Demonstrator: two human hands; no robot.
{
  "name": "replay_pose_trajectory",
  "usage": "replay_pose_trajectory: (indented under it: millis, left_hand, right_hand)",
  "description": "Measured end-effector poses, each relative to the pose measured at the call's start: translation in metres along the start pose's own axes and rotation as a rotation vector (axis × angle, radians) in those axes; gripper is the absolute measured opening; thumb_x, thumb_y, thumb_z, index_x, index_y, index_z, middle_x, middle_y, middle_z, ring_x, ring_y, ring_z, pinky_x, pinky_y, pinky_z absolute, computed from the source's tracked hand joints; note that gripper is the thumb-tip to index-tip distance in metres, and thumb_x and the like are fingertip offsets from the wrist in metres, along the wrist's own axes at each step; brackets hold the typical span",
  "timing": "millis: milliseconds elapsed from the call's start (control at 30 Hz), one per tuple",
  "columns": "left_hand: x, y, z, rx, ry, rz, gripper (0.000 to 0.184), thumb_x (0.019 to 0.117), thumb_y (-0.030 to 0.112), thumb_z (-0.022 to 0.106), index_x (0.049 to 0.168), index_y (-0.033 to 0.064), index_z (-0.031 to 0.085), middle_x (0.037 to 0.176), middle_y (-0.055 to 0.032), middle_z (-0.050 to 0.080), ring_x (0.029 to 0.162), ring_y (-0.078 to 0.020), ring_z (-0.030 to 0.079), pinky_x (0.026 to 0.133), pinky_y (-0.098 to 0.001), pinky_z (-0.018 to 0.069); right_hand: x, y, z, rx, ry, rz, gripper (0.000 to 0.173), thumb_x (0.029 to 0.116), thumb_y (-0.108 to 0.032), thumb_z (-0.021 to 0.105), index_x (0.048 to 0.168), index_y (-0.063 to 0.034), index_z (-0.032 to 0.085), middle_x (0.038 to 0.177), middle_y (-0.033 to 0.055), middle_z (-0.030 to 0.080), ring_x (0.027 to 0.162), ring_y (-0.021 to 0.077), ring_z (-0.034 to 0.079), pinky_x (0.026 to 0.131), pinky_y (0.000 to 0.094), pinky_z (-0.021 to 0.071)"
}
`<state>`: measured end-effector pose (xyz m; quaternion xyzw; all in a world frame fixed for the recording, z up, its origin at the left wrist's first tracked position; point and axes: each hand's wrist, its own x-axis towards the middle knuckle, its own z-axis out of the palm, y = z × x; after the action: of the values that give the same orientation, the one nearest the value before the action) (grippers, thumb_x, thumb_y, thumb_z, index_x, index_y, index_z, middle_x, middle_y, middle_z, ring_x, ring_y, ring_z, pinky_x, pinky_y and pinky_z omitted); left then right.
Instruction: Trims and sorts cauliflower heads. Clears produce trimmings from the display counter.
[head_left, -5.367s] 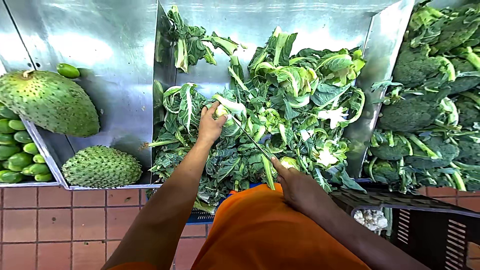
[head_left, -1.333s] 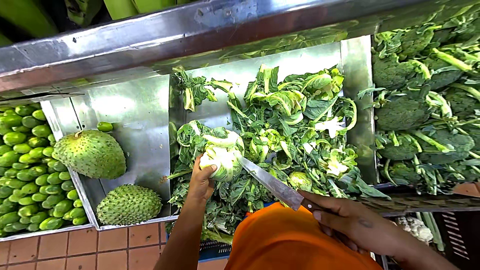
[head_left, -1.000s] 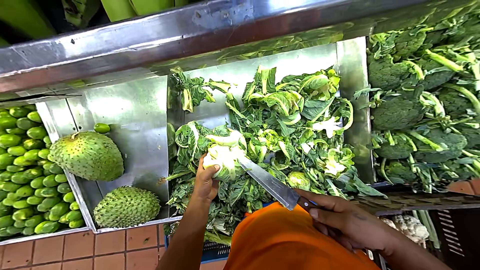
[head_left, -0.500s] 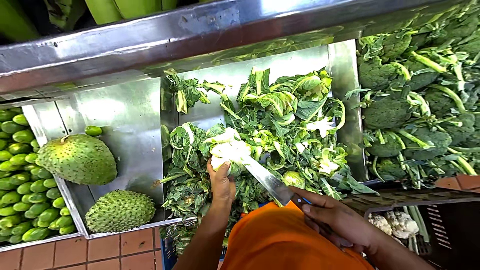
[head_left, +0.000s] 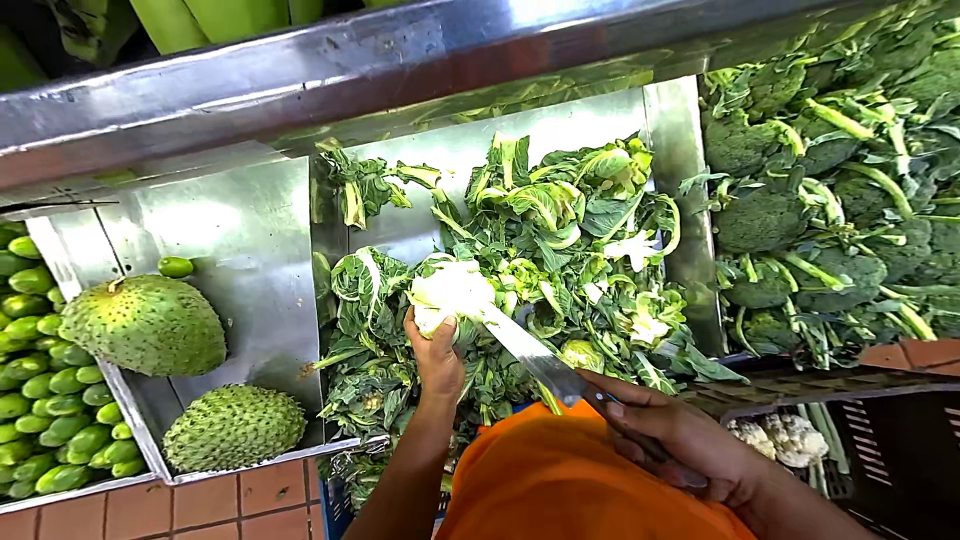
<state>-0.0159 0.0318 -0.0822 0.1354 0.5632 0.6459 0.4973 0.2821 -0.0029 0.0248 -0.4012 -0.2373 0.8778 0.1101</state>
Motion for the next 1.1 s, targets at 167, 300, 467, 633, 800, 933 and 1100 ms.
replay_pose_trajectory:
  millis: [167,300,467,633,800,933,1100]
  left_hand:
    - [0.022,0.013,-0.030,0.409,-0.057,0.159,0.091,0.0823,0.022,0.078,0.157,0.0171,0.026,0.139,-0.0104,0.055,0.119,-0.0199,0.062,0.097,-0.0424,0.0556]
    - [0.040,0.038,-0.045,0.576,-0.025,0.248,0.088,0.0768,0.020,0.080,0.153,0.0142,0.035,0.134,-0.0125,0.058,0.116,-0.0220,0.062,0.095,-0.0449,0.0557]
    - [0.036,0.057,-0.046,-0.001,-0.142,-0.043,0.075,0.0832,0.023,0.072,0.149,0.0220,0.036,0.127,-0.0081,0.063,0.108,-0.0214,0.067,0.088,-0.0452,0.0589]
    - [0.018,0.061,-0.019,-0.089,-0.282,-0.060,0.092,0.0672,0.032,0.090,0.142,0.0222,0.039,0.122,-0.0085,0.064,0.105,-0.0232,0.068,0.086,-0.0458,0.0605]
    - [-0.010,0.058,0.009,0.140,-0.374,0.003,0.094,0.0678,0.031,0.092,0.144,0.0221,0.038,0.127,-0.0069,0.062,0.109,-0.0212,0.066,0.089,-0.0444,0.0597]
    - [-0.017,0.055,0.017,0.288,-0.419,0.097,0.086,0.0695,0.014,0.088,0.142,0.0212,0.043,0.125,-0.0088,0.065,0.109,-0.0227,0.068,0.088,-0.0414,0.0608]
    - [-0.017,0.055,0.012,0.608,-0.358,0.242,0.089,0.0667,0.011,0.087,0.144,0.0194,0.043,0.127,-0.0048,0.064,0.110,-0.0160,0.067,0.091,-0.0383,0.0605]
  right_hand:
    - [-0.007,0.017,-0.021,0.332,-0.172,0.016,0.063,0.1008,-0.039,0.061,0.158,-0.0331,0.036,0.071,-0.0004,0.049,0.039,0.0048,0.044,0.032,0.0196,0.0419]
    - [-0.023,0.011,-0.035,-0.001,0.029,-0.115,0.055,0.1030,-0.040,0.054,0.156,-0.0360,0.040,0.069,0.0029,0.054,0.039,0.0078,0.047,0.033,0.0232,0.0441]
    - [0.032,0.005,-0.068,-0.900,0.799,-0.176,0.063,0.1045,-0.031,0.056,0.162,-0.0297,0.031,0.105,0.0118,0.070,0.075,0.0258,0.066,0.066,0.0509,0.0567]
    - [0.097,-0.002,-0.072,-1.100,0.934,-0.484,0.079,0.0980,-0.028,0.067,0.164,-0.0190,0.025,0.147,0.0233,0.049,0.128,0.0442,0.055,0.100,0.0655,0.0487]
    - [0.096,-0.057,0.045,-0.963,0.505,-0.460,0.107,0.0808,-0.051,0.084,0.165,-0.0293,0.020,0.165,0.0108,0.030,0.139,0.0336,0.049,0.102,0.0618,0.0510]
    - [0.111,-0.068,0.053,-1.068,0.551,-0.487,0.074,0.0844,-0.042,0.084,0.150,-0.0279,0.053,0.152,0.0115,0.045,0.121,0.0278,0.061,0.091,0.0513,0.0592]
    - [0.118,-0.063,0.042,-1.255,0.547,-0.568,0.051,0.0836,-0.014,0.080,0.132,-0.0221,0.066,0.145,0.0101,0.051,0.108,0.0232,0.067,0.084,0.0445,0.0621]
